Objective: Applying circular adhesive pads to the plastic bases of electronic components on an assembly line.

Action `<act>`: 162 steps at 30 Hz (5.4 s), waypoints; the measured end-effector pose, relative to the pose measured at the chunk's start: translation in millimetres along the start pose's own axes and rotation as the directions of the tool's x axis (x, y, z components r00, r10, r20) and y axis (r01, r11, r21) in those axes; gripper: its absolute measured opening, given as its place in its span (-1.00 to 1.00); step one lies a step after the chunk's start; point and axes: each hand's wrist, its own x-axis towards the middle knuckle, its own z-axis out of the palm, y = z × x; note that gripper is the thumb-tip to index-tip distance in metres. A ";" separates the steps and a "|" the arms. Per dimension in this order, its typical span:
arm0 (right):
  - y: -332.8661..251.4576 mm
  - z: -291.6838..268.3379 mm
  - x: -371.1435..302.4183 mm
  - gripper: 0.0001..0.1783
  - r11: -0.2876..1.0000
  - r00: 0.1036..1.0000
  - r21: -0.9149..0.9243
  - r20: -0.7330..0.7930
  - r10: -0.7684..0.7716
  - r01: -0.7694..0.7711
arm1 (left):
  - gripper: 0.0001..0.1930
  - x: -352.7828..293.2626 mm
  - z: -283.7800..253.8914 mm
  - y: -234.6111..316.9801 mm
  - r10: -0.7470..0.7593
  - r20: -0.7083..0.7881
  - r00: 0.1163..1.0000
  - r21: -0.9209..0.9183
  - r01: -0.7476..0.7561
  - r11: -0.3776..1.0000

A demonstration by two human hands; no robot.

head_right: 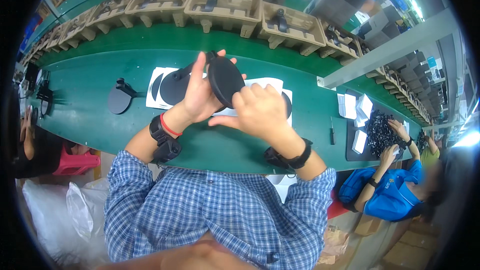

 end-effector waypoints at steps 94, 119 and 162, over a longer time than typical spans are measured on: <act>5.5 8.8 6.8 -0.85 -0.417 0.636 0.856 0.510 0.579 -0.307 | -0.36 -16.5 10.3 30.3 0.067 0.383 0.921 -0.205 0.014 0.979; -4.2 16.0 5.1 -0.86 -0.225 0.629 0.946 0.324 0.707 -0.235 | -0.34 -14.1 13.9 25.2 0.103 0.417 0.903 -0.224 -0.007 0.974; 286.9 26.7 -137.5 -0.32 0.416 0.311 -0.475 0.286 0.906 -0.775 | -0.78 -122.6 -201.6 88.0 0.832 0.046 0.553 0.999 -0.041 -0.028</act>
